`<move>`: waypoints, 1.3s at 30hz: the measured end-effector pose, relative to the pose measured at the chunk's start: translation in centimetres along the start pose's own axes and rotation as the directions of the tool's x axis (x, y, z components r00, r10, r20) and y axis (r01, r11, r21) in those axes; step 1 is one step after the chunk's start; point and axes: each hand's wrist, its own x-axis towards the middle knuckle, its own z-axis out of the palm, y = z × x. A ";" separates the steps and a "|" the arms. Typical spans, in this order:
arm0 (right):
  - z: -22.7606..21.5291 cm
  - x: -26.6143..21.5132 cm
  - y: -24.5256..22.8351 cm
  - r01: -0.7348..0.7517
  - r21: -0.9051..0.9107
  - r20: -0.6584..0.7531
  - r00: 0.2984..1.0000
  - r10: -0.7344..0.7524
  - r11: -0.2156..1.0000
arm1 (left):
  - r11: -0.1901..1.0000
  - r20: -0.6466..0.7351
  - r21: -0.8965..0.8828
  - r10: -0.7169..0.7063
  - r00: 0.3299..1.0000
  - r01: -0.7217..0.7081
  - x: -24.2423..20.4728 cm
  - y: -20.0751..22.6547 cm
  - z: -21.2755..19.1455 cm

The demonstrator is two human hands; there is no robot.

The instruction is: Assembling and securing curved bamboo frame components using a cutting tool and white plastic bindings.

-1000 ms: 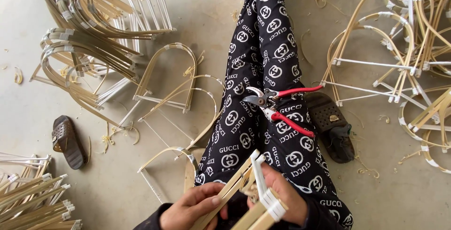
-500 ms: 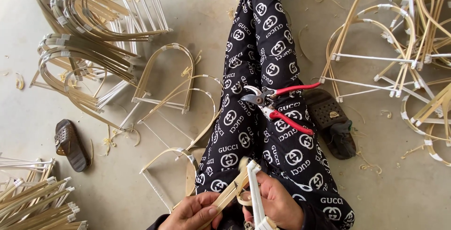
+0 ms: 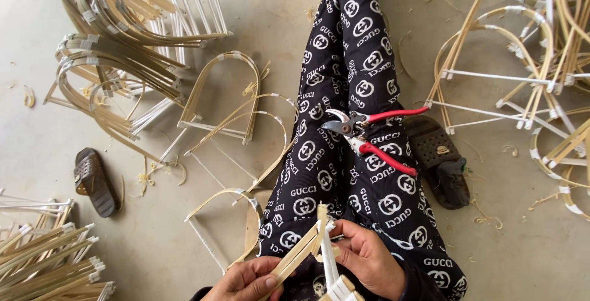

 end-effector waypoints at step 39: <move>-5.7 17.5 -19.5 0.014 -0.601 -0.198 0.966 -0.165 0.799 | 0.358 -0.630 -0.037 0.716 0.300 -0.933 11.5 20.1 -2.2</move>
